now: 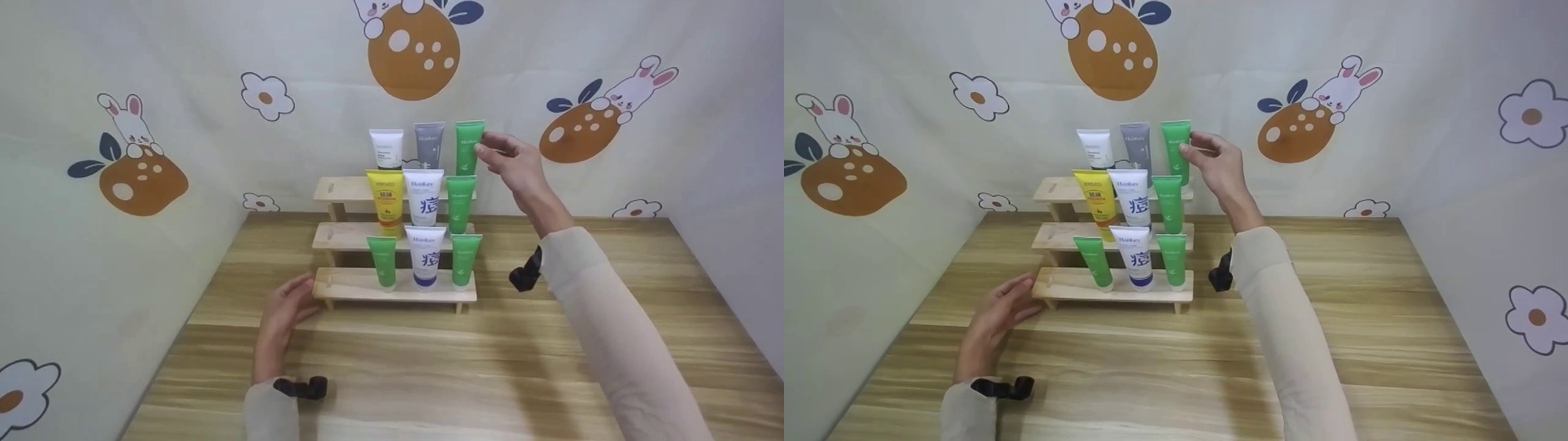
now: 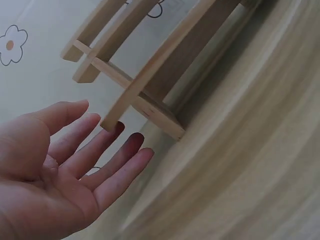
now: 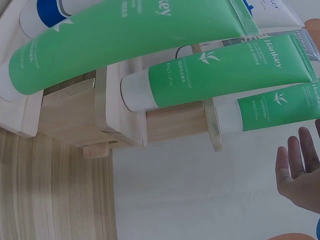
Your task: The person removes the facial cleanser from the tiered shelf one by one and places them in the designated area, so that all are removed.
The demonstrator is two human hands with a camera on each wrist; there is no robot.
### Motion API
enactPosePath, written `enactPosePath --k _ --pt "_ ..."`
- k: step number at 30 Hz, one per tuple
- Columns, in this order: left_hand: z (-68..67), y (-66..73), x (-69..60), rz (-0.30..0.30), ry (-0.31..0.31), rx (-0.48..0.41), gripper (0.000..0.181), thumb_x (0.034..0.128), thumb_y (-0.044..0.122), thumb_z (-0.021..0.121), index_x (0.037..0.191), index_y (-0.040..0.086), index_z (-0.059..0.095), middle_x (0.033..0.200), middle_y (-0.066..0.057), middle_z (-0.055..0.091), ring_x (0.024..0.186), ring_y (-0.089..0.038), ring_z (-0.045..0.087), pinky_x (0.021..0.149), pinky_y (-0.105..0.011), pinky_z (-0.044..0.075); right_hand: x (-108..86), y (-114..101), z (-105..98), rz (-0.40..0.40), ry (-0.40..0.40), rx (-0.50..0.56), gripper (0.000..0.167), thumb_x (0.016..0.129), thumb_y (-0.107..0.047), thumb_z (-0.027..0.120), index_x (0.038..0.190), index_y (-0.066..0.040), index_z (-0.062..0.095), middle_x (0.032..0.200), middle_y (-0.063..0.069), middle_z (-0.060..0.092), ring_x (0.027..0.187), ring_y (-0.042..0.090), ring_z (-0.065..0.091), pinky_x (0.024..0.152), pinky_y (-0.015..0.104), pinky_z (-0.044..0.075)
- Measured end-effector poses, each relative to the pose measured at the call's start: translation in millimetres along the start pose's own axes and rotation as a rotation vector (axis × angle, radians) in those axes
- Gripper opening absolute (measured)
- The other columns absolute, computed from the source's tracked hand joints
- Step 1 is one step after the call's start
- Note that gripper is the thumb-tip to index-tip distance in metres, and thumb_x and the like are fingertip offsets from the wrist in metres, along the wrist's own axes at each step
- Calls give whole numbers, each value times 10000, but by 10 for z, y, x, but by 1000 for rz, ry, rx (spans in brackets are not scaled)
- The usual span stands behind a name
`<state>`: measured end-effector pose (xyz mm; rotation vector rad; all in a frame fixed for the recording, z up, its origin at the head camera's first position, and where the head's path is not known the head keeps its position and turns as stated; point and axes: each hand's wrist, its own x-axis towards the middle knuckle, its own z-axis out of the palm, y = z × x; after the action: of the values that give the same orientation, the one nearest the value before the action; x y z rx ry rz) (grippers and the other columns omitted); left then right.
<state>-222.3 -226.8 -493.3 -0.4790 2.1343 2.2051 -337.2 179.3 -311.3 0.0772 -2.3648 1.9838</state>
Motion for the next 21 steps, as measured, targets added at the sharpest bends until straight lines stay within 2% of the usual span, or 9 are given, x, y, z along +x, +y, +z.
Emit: enactPosePath --k 4,11,16,21 --pt "24 -100 7 6 0 -42 468 986 198 649 1393 -6 540 1315 -170 624 982 -123 692 885 -345 641 5 13 34 5 5 -9 535 969 -354 661 1445 -154 519 1455 63 529 1348 200 502 1178 349 454" --pt "19 -155 25 21 -19 -44 509 967 219 677 1403 -2 535 1361 -219 603 1013 -195 705 923 -376 631 33 25 76 10 15 -44 524 970 -365 655 1443 -182 523 1445 45 536 1334 194 519 1181 339 451" --pt "12 -200 55 24 -19 -93 513 962 184 679 1405 -24 526 1345 -193 614 987 -167 707 892 -353 640 71 45 148 22 17 -65 500 976 -327 656 1432 -162 534 1420 65 548 1333 206 523 1188 366 445" --pt "23 -223 72 -1 -9 -129 512 962 176 681 1409 -16 522 1343 -174 605 976 -142 707 884 -335 642 93 35 185 26 35 -85 486 976 -311 658 1422 -156 547 1393 65 569 1320 200 529 1192 365 439"
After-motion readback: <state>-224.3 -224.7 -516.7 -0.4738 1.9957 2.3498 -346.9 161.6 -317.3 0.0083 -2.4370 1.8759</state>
